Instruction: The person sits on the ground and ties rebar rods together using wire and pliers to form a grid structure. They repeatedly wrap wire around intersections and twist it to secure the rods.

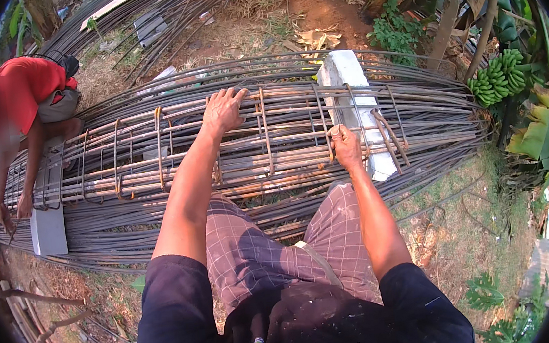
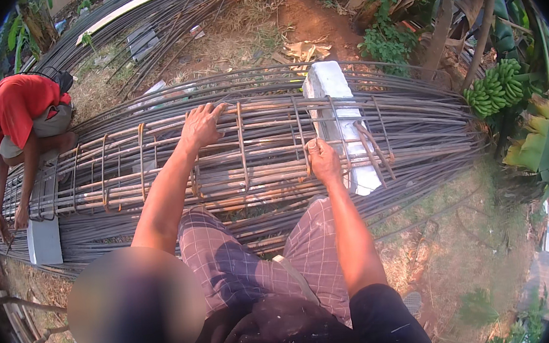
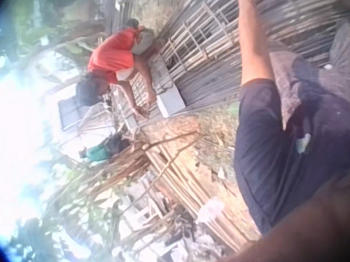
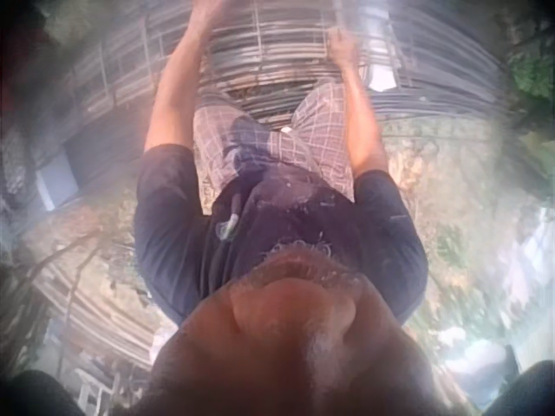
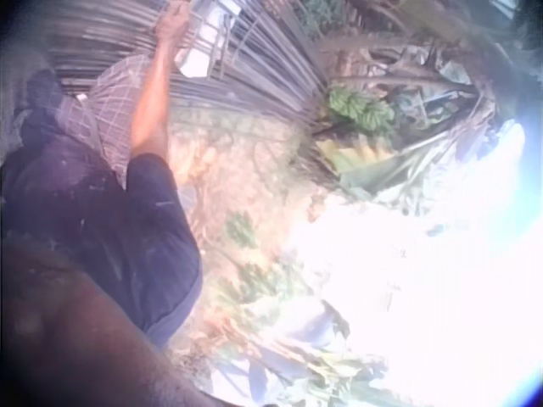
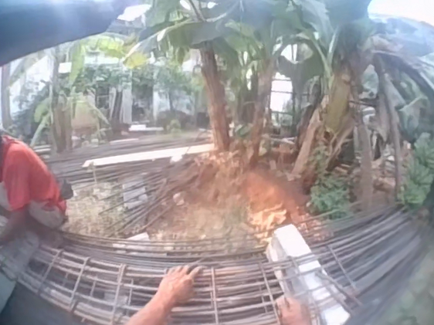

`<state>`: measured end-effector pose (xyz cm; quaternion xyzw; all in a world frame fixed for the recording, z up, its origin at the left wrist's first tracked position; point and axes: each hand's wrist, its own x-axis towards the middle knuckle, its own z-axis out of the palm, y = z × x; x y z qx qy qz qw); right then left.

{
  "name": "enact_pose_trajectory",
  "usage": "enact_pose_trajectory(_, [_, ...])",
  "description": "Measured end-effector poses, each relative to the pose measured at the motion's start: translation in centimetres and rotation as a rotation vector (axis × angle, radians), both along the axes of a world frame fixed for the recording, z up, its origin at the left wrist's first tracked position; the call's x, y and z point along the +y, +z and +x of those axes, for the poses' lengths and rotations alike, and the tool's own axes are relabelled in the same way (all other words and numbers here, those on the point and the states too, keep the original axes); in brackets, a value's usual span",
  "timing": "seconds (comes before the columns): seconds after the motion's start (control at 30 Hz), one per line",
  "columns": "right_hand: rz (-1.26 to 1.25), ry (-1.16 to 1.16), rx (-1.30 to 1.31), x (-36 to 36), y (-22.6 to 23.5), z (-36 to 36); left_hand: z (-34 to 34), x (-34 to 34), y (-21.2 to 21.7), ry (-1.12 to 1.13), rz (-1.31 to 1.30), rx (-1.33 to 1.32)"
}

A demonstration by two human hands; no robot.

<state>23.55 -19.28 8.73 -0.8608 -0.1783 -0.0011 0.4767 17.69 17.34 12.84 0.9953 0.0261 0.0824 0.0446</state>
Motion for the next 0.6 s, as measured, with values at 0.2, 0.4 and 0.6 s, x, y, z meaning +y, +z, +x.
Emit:
enact_pose_trajectory(0.2, [0.021,-0.03,-0.062,-0.3,0.9,-0.7,0.0,-1.0,0.1,0.01,0.009,-0.011])
enact_pose_trajectory(0.4, [0.049,0.001,-0.221,-0.4,1.1,-1.2,-0.6,-2.5,0.6,0.118,0.101,0.086])
enact_pose_trajectory(0.6, [0.202,0.014,-0.183,-0.5,1.4,-1.2,-1.3,-5.9,2.9,0.07,-0.279,-0.015])
